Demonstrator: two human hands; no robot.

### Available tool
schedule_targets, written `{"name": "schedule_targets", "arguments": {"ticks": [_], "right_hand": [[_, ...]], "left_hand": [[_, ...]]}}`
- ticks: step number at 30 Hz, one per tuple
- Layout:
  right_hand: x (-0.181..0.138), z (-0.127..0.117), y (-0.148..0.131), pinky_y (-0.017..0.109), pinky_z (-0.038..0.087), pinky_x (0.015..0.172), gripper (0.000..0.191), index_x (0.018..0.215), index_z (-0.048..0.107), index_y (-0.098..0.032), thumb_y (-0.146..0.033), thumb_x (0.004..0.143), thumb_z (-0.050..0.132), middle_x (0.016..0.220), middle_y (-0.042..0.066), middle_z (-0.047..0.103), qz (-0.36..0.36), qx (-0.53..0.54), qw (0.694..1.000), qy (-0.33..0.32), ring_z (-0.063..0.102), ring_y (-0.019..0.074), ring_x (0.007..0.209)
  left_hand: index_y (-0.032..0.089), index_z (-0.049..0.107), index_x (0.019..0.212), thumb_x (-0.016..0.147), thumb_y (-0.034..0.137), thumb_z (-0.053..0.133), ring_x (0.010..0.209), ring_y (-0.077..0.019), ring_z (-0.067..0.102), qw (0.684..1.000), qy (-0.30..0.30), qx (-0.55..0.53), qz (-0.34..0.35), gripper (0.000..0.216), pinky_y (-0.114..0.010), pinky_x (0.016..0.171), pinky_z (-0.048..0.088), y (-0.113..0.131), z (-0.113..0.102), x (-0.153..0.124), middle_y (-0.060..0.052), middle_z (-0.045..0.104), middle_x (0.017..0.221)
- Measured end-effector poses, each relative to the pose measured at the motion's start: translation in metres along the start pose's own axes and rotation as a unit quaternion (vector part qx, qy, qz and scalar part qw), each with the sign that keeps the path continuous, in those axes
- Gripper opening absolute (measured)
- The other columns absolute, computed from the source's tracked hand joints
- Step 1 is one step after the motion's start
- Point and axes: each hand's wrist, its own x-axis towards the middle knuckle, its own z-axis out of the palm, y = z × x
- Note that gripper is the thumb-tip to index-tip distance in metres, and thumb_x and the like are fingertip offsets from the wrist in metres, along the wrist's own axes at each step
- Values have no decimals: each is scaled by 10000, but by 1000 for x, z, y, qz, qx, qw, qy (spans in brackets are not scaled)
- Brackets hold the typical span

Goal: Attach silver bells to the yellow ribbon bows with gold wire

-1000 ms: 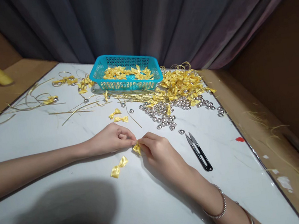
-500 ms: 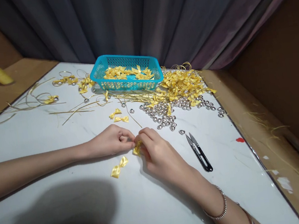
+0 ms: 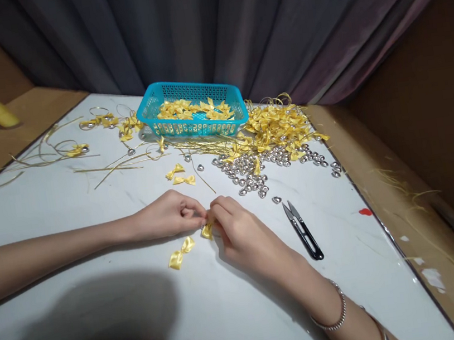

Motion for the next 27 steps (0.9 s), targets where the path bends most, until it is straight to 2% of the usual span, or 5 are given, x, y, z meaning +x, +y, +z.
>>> {"name": "schedule_targets", "arguments": {"ticks": [12,19,27], "right_hand": [[0,3,-1,288,424,615,155,842,489,-160,-48,842,383,829,70,522,13,16,1000,23,501,160,717],[0,-2,-3,293,430,632,141,841,499,-148,-92,869,373,833,78,530,8,6,1000,-4,512,166,740],[-2,-8,-5,311,454,637,159,855,502,-153,-66,817,375,861,91,531,1,4,1000,-31,519,178,756]], "left_hand": [[95,685,740,691,162,514,451,-65,266,1000,6,3,-1,190,-193,423,199,0,2,0,80,317,448],[91,685,749,698,167,524,454,-63,260,1000,6,3,3,185,-190,422,191,-2,2,0,81,310,451],[93,686,757,701,171,524,458,-67,252,1000,4,7,-1,188,-199,431,194,1,0,1,85,301,449]]}}
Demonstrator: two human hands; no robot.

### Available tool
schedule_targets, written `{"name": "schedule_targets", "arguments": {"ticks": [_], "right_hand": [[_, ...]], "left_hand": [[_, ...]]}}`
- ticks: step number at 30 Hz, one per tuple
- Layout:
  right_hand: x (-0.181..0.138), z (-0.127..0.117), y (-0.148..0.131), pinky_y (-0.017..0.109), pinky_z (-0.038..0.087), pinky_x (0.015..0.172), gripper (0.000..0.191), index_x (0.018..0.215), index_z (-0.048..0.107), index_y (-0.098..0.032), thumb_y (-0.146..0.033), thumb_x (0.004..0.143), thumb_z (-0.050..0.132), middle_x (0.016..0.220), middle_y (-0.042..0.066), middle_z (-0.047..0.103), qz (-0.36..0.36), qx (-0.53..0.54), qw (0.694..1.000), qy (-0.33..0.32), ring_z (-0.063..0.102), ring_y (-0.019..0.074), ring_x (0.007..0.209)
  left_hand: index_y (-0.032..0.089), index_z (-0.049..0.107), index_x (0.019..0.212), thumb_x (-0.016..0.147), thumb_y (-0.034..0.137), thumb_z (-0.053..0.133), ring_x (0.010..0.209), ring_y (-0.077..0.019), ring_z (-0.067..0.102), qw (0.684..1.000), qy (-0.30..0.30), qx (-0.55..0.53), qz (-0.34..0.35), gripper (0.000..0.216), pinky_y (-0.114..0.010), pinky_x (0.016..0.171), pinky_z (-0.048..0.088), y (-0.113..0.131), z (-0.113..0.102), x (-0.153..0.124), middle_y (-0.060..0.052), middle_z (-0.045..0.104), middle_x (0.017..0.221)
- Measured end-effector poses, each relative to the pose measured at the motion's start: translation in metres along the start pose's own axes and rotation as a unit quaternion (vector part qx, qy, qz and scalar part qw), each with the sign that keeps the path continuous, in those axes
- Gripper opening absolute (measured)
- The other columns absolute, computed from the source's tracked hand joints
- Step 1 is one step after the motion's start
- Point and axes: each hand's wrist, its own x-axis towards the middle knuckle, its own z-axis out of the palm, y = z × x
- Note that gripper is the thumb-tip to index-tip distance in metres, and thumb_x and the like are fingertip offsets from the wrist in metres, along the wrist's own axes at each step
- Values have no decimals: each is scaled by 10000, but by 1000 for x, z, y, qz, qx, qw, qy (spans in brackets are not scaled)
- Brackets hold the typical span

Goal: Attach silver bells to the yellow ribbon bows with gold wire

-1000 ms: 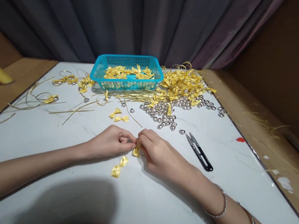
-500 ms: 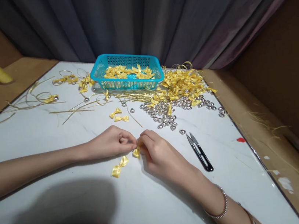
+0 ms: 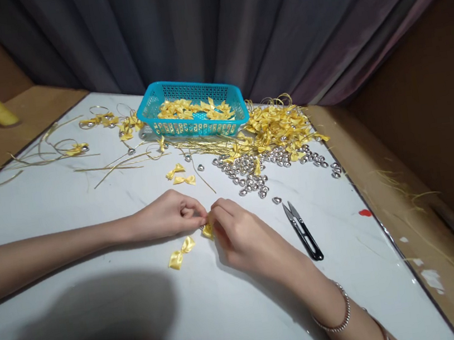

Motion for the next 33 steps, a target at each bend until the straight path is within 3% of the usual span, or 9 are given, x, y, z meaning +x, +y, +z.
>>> {"name": "schedule_targets", "arguments": {"ticks": [16,26,33], "right_hand": [[0,-1,-1,329,490,677,232,885,568,-121,-104,893,337,896,114,564,-1,-17,1000,-26,557,182,788],[-24,-3,-4,381,518,894,372,1217,529,-158,-103,868,414,1219,138,540,23,-6,1000,5,555,212,1092],[-32,5,-7,401,506,941,393,1256,527,-189,-158,868,476,1298,112,522,1,-8,999,44,521,213,1166]], "left_hand": [[121,611,752,722,218,546,438,-62,224,999,5,-53,-4,121,-191,416,176,-9,4,-1,97,295,446],[128,612,780,773,227,530,445,-63,232,998,35,-9,56,130,-185,454,236,-15,7,-6,107,278,436],[128,615,789,783,246,531,444,-68,234,998,36,-2,60,145,-190,456,239,-16,8,-5,108,276,434]]}}
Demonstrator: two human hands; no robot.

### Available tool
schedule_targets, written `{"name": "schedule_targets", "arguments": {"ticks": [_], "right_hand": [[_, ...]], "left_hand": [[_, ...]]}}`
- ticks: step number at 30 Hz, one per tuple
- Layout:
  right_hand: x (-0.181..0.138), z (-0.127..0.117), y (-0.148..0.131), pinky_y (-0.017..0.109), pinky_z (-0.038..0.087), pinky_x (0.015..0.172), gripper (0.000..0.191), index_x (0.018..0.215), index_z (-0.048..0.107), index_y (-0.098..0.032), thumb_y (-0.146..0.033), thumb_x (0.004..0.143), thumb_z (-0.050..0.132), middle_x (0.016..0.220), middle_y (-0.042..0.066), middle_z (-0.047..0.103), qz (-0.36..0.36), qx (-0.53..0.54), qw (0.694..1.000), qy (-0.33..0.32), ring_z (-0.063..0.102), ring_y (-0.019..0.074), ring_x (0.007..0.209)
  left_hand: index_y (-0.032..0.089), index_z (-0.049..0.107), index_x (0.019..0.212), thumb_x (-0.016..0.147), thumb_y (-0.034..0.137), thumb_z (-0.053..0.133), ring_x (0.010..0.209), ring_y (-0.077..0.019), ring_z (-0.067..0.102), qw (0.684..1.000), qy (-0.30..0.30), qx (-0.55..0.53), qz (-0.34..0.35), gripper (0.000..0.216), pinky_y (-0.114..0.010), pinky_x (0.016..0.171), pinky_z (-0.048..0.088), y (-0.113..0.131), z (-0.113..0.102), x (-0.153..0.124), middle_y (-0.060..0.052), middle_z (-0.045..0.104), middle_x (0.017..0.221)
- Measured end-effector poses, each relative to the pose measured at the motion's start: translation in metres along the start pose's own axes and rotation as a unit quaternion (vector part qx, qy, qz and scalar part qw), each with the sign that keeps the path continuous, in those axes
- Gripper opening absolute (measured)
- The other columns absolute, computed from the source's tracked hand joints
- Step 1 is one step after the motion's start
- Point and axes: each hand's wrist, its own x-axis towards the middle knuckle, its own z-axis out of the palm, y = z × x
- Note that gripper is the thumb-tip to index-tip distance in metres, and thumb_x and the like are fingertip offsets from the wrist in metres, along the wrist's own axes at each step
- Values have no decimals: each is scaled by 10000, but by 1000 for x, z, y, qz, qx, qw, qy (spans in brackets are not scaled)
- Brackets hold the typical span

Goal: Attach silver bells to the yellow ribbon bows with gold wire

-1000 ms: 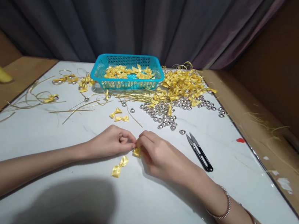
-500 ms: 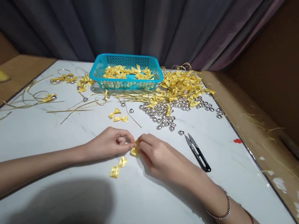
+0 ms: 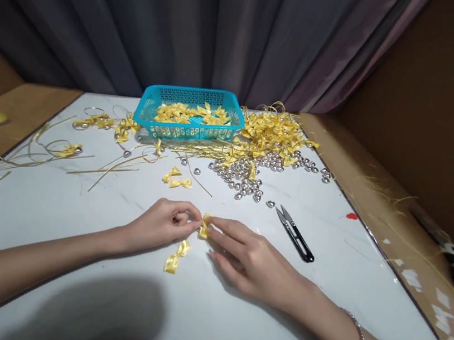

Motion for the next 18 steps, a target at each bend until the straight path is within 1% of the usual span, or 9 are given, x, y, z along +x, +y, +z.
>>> {"name": "schedule_targets", "arguments": {"ticks": [6,14,18], "right_hand": [[2,-1,1,380,487,970,387,1248,531,-115,-171,867,491,1296,138,525,-16,-2,1000,-5,495,213,1195],[1,-1,-1,404,532,897,356,1216,562,-166,-175,872,468,1261,134,541,-19,-17,1000,6,548,229,1132],[2,0,-1,404,527,903,384,1261,520,-148,-199,884,468,1258,141,541,-19,-31,999,-4,532,232,1146]], "left_hand": [[125,628,812,787,231,528,456,-70,236,1000,-3,4,3,148,-194,474,251,0,0,-1,110,265,441],[127,632,810,789,234,523,453,-70,229,1000,0,3,1,154,-193,477,261,1,1,0,111,264,437],[131,633,807,787,226,528,454,-70,233,1000,-2,2,3,142,-193,476,258,1,0,-1,109,264,439]]}}
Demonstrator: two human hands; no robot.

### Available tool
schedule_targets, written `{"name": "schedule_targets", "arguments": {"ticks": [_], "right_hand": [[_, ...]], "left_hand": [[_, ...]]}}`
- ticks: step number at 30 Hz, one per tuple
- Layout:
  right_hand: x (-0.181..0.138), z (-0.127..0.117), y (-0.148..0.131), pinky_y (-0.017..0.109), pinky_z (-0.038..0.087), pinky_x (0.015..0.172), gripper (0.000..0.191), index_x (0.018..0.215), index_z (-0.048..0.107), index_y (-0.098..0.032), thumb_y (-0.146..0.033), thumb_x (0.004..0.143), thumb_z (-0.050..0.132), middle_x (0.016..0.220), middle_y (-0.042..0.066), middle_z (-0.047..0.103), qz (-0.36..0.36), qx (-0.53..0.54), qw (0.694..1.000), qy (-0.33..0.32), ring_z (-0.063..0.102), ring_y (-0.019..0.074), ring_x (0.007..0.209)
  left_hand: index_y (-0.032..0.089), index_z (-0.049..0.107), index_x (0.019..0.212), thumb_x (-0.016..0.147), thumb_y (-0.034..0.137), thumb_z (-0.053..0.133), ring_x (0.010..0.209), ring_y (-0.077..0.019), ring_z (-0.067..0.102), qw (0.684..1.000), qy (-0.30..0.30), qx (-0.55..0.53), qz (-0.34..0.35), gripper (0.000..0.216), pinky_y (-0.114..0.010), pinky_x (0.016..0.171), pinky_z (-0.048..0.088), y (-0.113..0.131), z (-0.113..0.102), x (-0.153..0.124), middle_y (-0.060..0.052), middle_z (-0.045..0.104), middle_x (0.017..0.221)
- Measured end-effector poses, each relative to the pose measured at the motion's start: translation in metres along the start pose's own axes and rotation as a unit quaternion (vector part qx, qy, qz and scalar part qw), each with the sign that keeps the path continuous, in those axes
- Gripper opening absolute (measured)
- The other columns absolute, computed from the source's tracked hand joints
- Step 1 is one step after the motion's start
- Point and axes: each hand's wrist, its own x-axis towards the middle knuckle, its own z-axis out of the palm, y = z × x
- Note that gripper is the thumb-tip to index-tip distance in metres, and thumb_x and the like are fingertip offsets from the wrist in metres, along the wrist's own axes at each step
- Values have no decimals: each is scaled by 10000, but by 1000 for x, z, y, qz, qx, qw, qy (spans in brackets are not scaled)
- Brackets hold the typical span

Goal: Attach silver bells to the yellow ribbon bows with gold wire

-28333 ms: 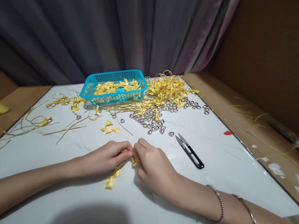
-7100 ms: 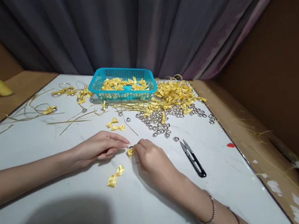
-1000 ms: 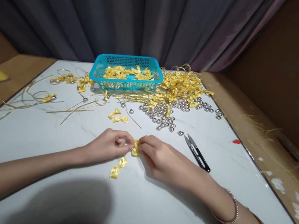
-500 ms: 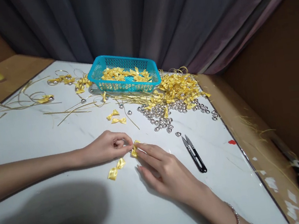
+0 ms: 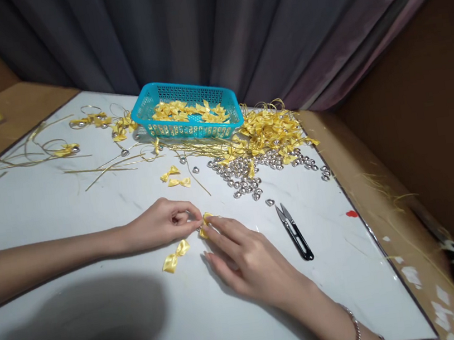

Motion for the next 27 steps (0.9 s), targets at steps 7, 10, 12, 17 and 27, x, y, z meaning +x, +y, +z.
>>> {"name": "schedule_targets", "arguments": {"ticks": [7,10,12,17,27], "right_hand": [[0,2,0,384,517,922,378,1240,514,-81,-196,882,479,1255,166,538,2,-9,1000,0,524,227,1153],[-1,2,0,373,517,924,374,1226,519,-56,-189,877,485,1245,176,543,3,-9,1000,2,530,224,1143],[-1,1,0,380,518,922,373,1225,521,-59,-188,876,485,1240,176,548,1,-11,1000,3,530,228,1144],[-1,1,-1,389,530,899,363,1223,526,-92,-194,878,482,1234,164,554,3,-9,1000,4,543,227,1127],[-4,4,1,362,498,955,385,1233,525,-63,-189,870,495,1249,159,551,-10,-15,1000,-5,508,221,1180]], "left_hand": [[120,630,800,800,234,529,460,-68,218,1000,-2,6,1,153,-190,470,246,2,1,0,110,253,439],[118,629,797,800,230,530,461,-67,216,1000,-2,4,0,149,-188,468,247,2,1,0,110,249,440],[120,629,796,802,235,527,459,-68,215,1000,-3,1,1,153,-188,465,245,2,1,1,109,247,441],[120,633,806,798,235,529,455,-67,226,1000,0,7,6,155,-185,465,249,0,1,1,109,258,441],[119,632,831,811,227,515,442,-61,230,999,8,35,36,160,-184,459,247,-2,3,0,115,272,431]]}}
